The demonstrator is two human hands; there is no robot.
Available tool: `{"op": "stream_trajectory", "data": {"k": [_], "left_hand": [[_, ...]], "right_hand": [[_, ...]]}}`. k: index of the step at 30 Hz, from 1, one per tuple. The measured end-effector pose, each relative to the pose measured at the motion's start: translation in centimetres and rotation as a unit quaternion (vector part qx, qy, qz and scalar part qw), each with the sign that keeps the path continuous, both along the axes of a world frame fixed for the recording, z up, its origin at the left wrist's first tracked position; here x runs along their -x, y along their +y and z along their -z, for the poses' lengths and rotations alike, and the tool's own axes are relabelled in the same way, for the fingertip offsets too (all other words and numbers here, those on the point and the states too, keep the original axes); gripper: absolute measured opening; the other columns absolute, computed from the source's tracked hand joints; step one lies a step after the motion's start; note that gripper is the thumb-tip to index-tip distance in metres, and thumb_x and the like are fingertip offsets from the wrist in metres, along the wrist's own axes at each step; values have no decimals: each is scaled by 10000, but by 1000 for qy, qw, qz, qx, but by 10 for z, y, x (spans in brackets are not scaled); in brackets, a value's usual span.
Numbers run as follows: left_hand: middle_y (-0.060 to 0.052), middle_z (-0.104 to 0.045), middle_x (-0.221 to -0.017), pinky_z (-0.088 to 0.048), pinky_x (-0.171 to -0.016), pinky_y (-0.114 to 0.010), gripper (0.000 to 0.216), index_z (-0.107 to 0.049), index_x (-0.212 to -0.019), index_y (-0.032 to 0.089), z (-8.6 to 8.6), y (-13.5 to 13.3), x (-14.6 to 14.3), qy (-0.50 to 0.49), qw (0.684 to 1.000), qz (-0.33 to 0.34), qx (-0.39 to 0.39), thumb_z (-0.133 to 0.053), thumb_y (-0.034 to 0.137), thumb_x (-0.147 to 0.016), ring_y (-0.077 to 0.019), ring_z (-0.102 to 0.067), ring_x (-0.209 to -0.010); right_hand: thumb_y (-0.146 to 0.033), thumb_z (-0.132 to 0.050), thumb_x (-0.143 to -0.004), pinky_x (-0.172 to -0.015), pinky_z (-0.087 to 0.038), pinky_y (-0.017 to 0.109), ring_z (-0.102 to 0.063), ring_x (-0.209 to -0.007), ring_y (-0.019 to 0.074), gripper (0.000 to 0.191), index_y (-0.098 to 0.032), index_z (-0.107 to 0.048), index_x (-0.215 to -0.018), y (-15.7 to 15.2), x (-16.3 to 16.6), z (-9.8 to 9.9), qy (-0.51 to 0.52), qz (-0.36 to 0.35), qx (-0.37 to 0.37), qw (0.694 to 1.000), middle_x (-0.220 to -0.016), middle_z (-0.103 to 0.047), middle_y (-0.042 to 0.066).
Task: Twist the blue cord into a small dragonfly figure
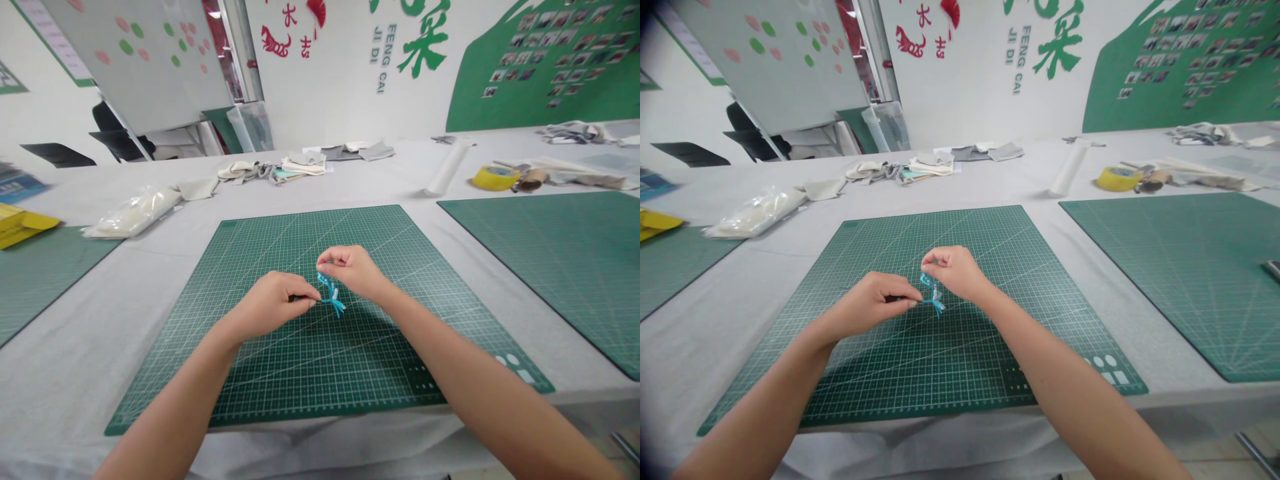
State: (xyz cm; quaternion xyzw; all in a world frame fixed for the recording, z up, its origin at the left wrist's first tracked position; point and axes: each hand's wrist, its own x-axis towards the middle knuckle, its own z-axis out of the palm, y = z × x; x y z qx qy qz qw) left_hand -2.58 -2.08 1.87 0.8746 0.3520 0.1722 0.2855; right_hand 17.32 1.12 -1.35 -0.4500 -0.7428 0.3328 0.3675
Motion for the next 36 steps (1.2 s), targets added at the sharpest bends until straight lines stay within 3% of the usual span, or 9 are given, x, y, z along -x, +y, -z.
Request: {"op": "stream_trajectory", "data": {"k": [3, 8, 17, 26, 32, 36], "left_hand": [[-11, -683, -743, -426, -629, -239, 172, -739, -856, 186, -5, 0, 5, -74, 995, -20, 58, -570, 183, -833, -119, -583, -665], [-7, -666, -687, -426, -604, -242, 107, -733, -826, 176, -4, 3, 9, -196, 966, -118, 124, -648, 227, -785, -123, -565, -648], [14, -614, -607, -398, -570, -236, 108, -729, -820, 171, 2, 16, 10, -312, 905, -272, 99, -683, 234, -746, -95, -498, -571], [7, -629, -623, -420, -612, -255, 136, -740, -840, 170, 5, 17, 12, -260, 922, -280, 60, -657, 240, -759, -125, -549, -622], [-12, -678, -668, -451, -643, -287, 194, -743, -897, 180, 11, 15, 9, -172, 948, -267, 5, -607, 275, -796, -164, -604, -659], [-16, -734, -805, -466, -682, -298, 202, -745, -904, 224, 16, 11, 4, -84, 968, -233, -39, -566, 274, -823, -183, -645, -737]], "right_hand": [[-266, -625, -749, -512, -254, 239, -312, -488, 74, 128, -147, -670, -747, 8, -1, 7, 66, -11, 65, 996, -502, -398, -65], [-264, -628, -711, -499, -220, 238, -293, -490, 69, 125, -143, -661, -717, 10, 0, 11, 110, -25, 120, 986, -505, -396, -67], [-275, -645, -747, -480, -216, 237, -279, -466, 63, 125, -156, -658, -709, -6, 1, -8, 68, -38, 91, 993, -478, -309, -87], [-298, -647, -777, -470, -209, 233, -251, -464, 57, 151, -153, -665, -740, -21, 4, -22, 89, -73, 73, 991, -486, -266, -91], [-293, -640, -787, -470, -211, 237, -247, -461, 60, 144, -158, -663, -743, -26, 5, -24, 96, -79, 64, 990, -481, -262, -88], [-312, -614, -805, -477, -227, 240, -266, -475, 68, 162, -165, -655, -750, -25, 5, -22, 96, -67, 47, 992, -499, -304, -74]]}}
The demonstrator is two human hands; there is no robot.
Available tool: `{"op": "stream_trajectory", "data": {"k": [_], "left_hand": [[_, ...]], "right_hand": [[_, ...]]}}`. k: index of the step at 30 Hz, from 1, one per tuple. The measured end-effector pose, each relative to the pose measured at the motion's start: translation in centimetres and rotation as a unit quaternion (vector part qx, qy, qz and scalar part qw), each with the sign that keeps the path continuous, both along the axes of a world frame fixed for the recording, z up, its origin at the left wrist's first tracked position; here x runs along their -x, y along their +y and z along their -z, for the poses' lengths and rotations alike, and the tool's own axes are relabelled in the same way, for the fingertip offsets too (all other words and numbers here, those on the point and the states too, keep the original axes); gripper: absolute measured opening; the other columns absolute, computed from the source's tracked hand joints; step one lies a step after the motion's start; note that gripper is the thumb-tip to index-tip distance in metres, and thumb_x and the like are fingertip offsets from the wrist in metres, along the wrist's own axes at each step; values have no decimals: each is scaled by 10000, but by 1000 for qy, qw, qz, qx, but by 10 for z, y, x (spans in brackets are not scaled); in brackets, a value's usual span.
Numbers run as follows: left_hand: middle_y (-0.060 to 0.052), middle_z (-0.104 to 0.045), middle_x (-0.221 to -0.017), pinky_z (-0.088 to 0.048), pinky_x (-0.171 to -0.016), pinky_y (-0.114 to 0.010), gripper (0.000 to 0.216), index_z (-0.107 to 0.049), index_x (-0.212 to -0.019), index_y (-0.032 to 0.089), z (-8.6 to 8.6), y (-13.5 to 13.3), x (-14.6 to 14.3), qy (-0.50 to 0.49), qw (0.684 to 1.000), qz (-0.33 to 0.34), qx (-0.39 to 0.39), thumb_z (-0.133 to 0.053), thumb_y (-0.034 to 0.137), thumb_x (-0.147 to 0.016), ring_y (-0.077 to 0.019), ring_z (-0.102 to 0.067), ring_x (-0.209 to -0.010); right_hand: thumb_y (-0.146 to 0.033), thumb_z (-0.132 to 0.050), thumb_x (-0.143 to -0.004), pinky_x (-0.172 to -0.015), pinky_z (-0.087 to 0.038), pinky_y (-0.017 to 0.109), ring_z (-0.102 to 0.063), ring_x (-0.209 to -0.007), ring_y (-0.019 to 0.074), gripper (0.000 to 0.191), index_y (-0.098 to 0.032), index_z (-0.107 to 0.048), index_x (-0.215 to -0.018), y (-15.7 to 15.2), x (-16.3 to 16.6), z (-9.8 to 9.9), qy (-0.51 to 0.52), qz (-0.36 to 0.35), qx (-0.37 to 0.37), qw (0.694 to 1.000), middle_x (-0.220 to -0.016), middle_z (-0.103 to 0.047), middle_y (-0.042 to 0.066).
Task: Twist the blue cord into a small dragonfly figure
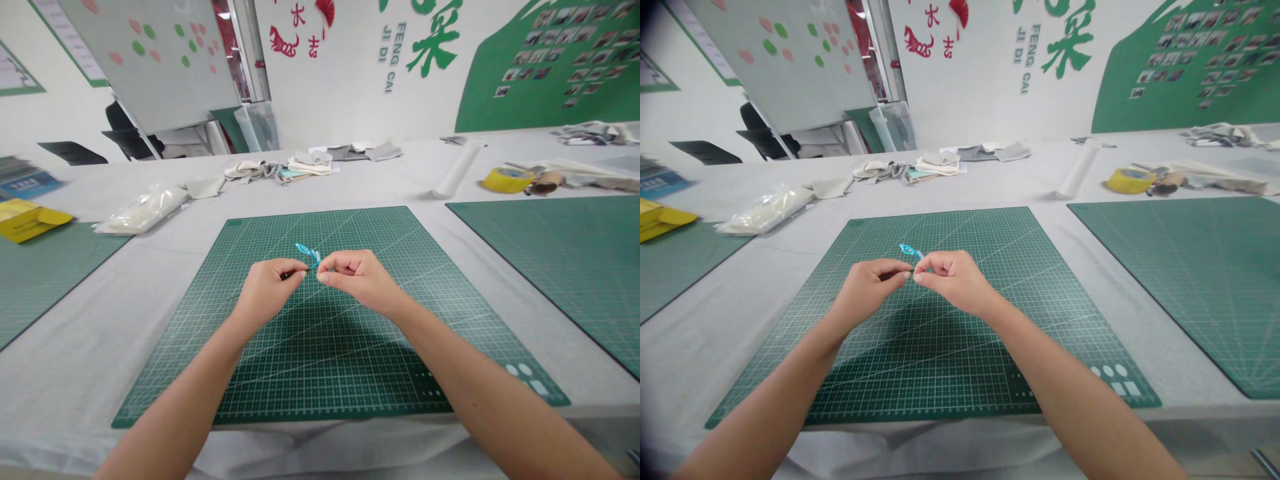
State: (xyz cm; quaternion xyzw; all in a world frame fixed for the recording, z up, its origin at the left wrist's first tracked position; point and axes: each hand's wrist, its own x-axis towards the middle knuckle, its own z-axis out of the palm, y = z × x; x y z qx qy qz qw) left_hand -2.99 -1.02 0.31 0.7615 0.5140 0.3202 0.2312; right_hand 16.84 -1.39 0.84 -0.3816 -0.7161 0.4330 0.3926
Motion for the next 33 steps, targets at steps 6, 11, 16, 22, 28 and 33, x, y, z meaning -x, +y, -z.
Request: {"op": "stream_trajectory", "data": {"k": [6, 11, 16, 22, 28, 33], "left_hand": [[-9, -739, -903, -458, -686, -282, 238, -743, -899, 249, 0, -6, -6, 136, 987, 84, -20, -512, 230, -843, -191, -650, -817], [-2, -731, -876, -451, -708, -271, 258, -736, -902, 251, -3, -9, -8, 181, 972, 150, -24, -495, 179, -844, -175, -640, -800], [-8, -710, -825, -428, -665, -254, 257, -734, -867, 236, -9, -13, -8, 194, 960, 201, -21, -489, 159, -844, -156, -621, -746], [-14, -699, -778, -435, -650, -252, 211, -741, -871, 216, -18, -14, -5, 46, 972, 223, 49, -534, 188, -841, -136, -606, -692], [-22, -674, -694, -453, -641, -273, 149, -729, -843, 172, -17, -4, 3, -147, 980, 82, 103, -636, 276, -790, -146, -582, -665], [-11, -645, -633, -442, -612, -269, 149, -724, -826, 165, -15, 2, 5, -204, 975, 2, 85, -662, 285, -760, -135, -552, -620]], "right_hand": [[-281, -591, -814, -499, -264, 239, -306, -483, 73, 146, -164, -640, -742, 6, -2, 2, -50, 59, -61, 995, -493, -358, -64], [-232, -570, -830, -540, -296, 237, -369, -517, 79, 135, -165, -645, -741, 8, -1, 4, -116, 79, -136, 981, -526, -447, -48], [-219, -568, -828, -571, -309, 238, -411, -550, 81, 124, -166, -660, -763, 12, -1, 9, -134, 63, -128, 981, -572, -504, -35], [-241, -607, -772, -496, -234, 234, -297, -479, 68, 106, -157, -667, -746, 25, -7, 19, -92, 53, -21, 994, -490, -362, -72], [-270, -615, -754, -491, -219, 234, -279, -474, 66, 122, -156, -654, -735, 31, -9, 23, -41, 53, 34, 997, -487, -350, -76], [-281, -620, -773, -496, -225, 238, -283, -475, 65, 133, -160, -659, -736, 25, -8, 18, -61, 53, 12, 997, -488, -337, -78]]}}
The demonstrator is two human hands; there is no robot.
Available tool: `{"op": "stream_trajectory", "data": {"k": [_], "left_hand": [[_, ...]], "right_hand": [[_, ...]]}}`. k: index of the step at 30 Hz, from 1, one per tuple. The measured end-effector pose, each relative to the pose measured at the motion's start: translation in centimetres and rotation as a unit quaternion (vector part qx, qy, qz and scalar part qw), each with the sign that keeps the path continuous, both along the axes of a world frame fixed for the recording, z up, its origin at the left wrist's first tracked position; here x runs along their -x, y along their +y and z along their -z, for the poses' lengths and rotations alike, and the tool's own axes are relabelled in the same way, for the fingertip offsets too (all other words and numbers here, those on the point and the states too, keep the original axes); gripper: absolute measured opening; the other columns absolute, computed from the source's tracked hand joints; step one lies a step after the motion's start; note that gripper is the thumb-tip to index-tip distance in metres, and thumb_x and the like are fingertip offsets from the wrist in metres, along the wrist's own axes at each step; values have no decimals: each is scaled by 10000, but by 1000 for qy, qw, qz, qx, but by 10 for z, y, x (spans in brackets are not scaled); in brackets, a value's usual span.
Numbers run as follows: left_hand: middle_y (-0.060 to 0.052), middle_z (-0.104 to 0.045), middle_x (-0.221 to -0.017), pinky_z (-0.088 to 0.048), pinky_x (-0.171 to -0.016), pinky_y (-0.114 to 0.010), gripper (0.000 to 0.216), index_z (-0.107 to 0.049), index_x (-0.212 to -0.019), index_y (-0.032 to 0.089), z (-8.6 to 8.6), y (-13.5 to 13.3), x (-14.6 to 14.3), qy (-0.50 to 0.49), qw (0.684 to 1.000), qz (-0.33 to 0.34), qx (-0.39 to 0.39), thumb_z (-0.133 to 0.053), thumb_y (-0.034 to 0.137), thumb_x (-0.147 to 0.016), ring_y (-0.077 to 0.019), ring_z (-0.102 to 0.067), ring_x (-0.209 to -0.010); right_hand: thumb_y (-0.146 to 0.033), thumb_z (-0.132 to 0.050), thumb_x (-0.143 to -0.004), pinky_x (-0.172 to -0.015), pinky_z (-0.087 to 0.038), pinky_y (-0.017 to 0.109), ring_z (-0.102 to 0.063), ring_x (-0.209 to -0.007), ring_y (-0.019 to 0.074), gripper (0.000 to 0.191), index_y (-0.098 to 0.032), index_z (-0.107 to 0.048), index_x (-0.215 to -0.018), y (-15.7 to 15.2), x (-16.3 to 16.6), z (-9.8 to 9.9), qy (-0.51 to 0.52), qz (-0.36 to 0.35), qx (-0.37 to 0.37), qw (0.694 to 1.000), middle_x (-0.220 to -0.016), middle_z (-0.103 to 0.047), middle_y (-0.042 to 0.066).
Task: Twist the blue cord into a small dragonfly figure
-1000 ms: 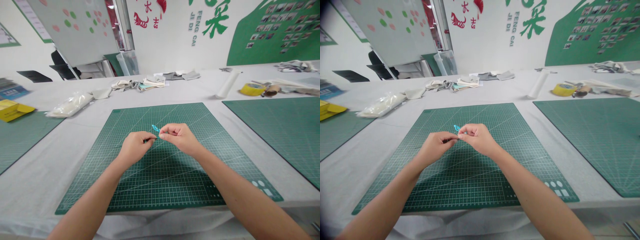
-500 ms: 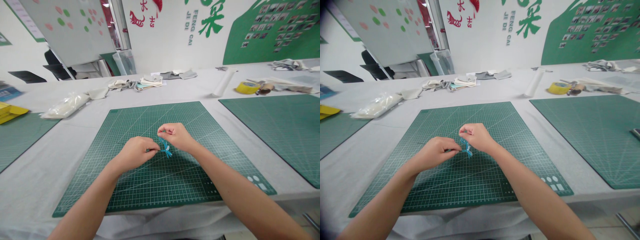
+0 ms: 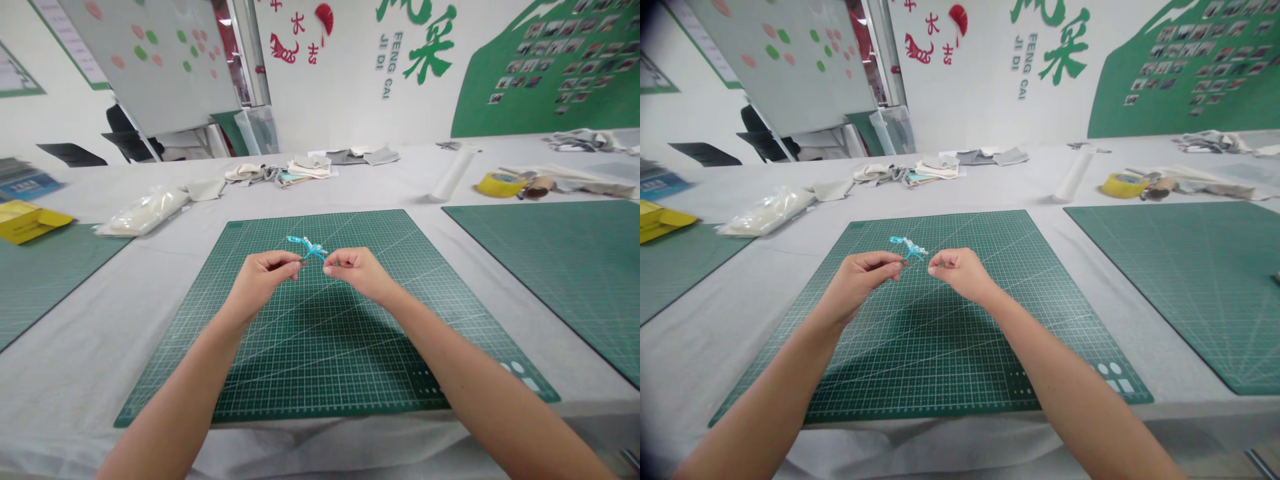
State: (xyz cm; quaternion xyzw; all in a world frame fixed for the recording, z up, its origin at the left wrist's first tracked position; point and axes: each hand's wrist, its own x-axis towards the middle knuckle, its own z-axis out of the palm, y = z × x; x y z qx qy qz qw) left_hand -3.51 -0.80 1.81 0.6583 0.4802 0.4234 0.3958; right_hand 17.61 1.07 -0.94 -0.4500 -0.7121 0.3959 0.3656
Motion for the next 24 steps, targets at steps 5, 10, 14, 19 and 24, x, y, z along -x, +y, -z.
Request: {"op": "stream_trajectory", "data": {"k": [5, 10, 14, 19, 24], "left_hand": [[-4, -633, -623, -431, -587, -260, 146, -727, -829, 169, 1, 2, 1, 6, 999, -32, -2, -648, 272, -761, -123, -533, -596], [-12, -647, -638, -453, -650, -282, 155, -728, -819, 161, 4, 4, 1, 41, 998, -28, -31, -629, 270, -770, -150, -580, -654], [-14, -670, -651, -461, -652, -288, 180, -732, -851, 167, 10, 4, 0, 84, 995, -25, -49, -614, 289, -789, -162, -607, -655], [-18, -727, -782, -461, -686, -296, 200, -742, -912, 216, 16, -1, -5, 183, 980, -11, -81, -572, 277, -827, -178, -641, -733], [0, -730, -856, -412, -633, -277, 225, -736, -890, 258, 16, -9, -12, 347, 927, 37, -138, -514, 246, -859, -179, -634, -760]], "right_hand": [[-274, -622, -781, -493, -237, 235, -285, -475, 65, 127, -165, -660, -727, -10, 4, -8, -3, -19, -12, 1000, -481, -316, -80], [-290, -619, -785, -474, -223, 235, -260, -460, 64, 135, -169, -657, -736, -19, 7, -17, 24, -44, -3, 999, -480, -277, -85], [-289, -619, -787, -470, -219, 234, -242, -458, 62, 136, -169, -652, -732, -23, 9, -19, 36, -52, -5, 998, -481, -255, -87], [-291, -606, -806, -478, -237, 238, -260, -464, 65, 149, -164, -653, -745, -24, 10, -19, 24, -54, -27, 998, -487, -260, -85], [-271, -586, -830, -492, -265, 232, -310, -473, 70, 143, -168, -650, -754, -23, 9, -16, -29, -20, -79, 996, -485, -322, -75]]}}
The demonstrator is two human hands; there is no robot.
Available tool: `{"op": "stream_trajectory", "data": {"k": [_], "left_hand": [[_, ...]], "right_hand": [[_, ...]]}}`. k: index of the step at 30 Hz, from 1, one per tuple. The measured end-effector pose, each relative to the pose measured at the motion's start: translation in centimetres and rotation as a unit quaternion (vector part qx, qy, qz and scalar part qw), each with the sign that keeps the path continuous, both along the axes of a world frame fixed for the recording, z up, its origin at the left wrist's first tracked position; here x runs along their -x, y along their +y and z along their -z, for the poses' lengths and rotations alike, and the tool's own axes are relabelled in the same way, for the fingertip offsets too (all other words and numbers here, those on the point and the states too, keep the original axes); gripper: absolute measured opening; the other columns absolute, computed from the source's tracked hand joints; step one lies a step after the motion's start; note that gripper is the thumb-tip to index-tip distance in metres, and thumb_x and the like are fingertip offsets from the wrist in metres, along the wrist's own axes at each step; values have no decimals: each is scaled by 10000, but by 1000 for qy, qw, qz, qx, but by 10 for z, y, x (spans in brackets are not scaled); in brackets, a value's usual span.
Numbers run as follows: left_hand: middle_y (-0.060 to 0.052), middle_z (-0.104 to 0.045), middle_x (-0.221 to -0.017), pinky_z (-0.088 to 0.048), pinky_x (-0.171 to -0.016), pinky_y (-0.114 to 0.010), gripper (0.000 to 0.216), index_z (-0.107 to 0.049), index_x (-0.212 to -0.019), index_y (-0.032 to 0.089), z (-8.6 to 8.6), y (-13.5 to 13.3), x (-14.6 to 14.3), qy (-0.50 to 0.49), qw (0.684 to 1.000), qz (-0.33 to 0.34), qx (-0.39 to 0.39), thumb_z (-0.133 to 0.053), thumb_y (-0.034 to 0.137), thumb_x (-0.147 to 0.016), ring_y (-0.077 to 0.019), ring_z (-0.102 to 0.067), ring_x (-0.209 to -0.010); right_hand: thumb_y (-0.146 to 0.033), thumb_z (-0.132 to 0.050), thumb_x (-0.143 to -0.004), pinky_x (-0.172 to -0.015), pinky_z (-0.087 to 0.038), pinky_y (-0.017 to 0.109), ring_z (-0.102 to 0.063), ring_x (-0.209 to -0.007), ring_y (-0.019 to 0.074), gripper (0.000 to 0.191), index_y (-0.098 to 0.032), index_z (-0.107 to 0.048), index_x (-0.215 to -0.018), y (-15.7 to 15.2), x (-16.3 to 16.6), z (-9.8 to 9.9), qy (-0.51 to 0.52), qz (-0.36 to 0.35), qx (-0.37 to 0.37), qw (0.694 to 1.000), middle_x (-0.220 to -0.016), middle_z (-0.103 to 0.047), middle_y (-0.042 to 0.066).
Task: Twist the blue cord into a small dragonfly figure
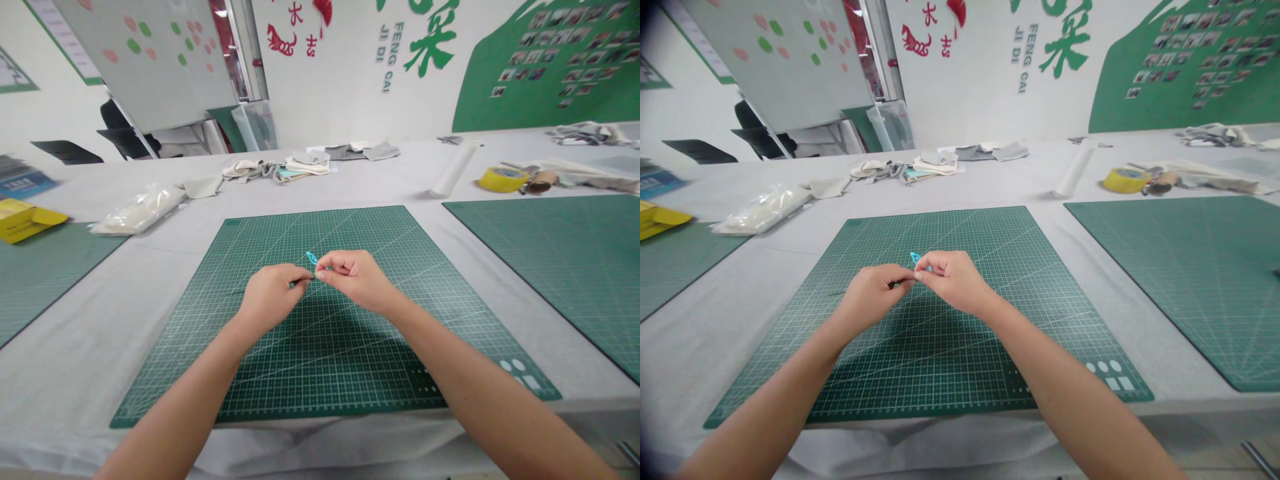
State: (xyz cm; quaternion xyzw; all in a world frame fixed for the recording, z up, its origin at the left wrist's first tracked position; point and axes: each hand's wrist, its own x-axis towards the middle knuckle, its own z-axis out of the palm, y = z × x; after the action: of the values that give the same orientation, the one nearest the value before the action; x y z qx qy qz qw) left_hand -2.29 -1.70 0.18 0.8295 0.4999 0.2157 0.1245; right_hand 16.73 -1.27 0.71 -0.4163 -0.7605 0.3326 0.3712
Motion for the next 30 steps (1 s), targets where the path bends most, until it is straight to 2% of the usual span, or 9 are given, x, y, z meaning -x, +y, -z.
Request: {"op": "stream_trajectory", "data": {"k": [5, 8, 11, 14, 18, 21, 24, 30], "left_hand": [[1, -710, -823, -395, -619, -260, 246, -727, -885, 259, -2, -4, -2, 93, 991, 98, -3, -488, 209, -865, -172, -633, -761], [2, -692, -795, -391, -621, -256, 252, -726, -870, 251, -5, -5, -1, 110, 984, 138, 6, -485, 177, -860, -160, -622, -735], [6, -687, -800, -400, -642, -243, 235, -726, -872, 238, -9, -5, 1, 79, 980, 177, 36, -501, 170, -861, -142, -608, -728], [7, -687, -814, -410, -664, -232, 227, -731, -906, 229, -14, -5, 3, 23, 976, 204, 78, -515, 169, -865, -127, -601, -731], [2, -679, -787, -419, -677, -230, 219, -735, -910, 207, -18, -6, 3, -58, 965, 225, 125, -526, 158, -864, -112, -597, -713], [-5, -680, -764, -424, -648, -230, 181, -737, -894, 186, -19, -6, 4, -129, 961, 194, 147, -562, 174, -847, -110, -585, -679], [-11, -677, -730, -419, -605, -233, 139, -730, -862, 166, -19, -3, 5, -212, 956, 118, 162, -604, 208, -821, -116, -567, -652], [0, -653, -657, -435, -626, -256, 136, -725, -839, 162, -14, 7, 11, -318, 939, -8, 133, -655, 261, -777, -126, -562, -642]], "right_hand": [[-200, -550, -849, -600, -337, 236, -482, -608, 95, 132, -167, -643, -762, 7, -2, 6, -77, 16, -107, 991, -644, -576, -14], [-183, -545, -849, -630, -345, 238, -515, -654, 104, 131, -169, -650, -773, 10, -2, 9, -97, 5, -105, 990, -713, -625, 2], [-188, -565, -834, -592, -326, 233, -480, -605, 93, 119, -163, -664, -772, 15, -4, 12, -87, -2, -60, 994, -652, -579, -12], [-214, -598, -811, -525, -278, 230, -371, -507, 74, 109, -151, -672, -762, 21, -8, 17, -60, -15, 2, 998, -518, -421, -58], [-234, -627, -771, -496, -243, 229, -296, -485, 65, 111, -136, -677, -752, 30, -11, 23, -9, -33, 69, 997, -495, -327, -80], [-259, -641, -749, -492, -221, 232, -277, -484, 65, 127, -137, -675, -741, 34, -12, 27, 17, -35, 105, 994, -490, -322, -81], [-275, -632, -754, -494, -209, 238, -276, -483, 68, 137, -144, -669, -736, 35, -13, 30, 31, -40, 125, 991, -496, -354, -75], [-292, -652, -752, -503, -224, 241, -281, -485, 67, 141, -158, -655, -712, 31, -13, 25, 29, -34, 103, 994, -500, -310, -84]]}}
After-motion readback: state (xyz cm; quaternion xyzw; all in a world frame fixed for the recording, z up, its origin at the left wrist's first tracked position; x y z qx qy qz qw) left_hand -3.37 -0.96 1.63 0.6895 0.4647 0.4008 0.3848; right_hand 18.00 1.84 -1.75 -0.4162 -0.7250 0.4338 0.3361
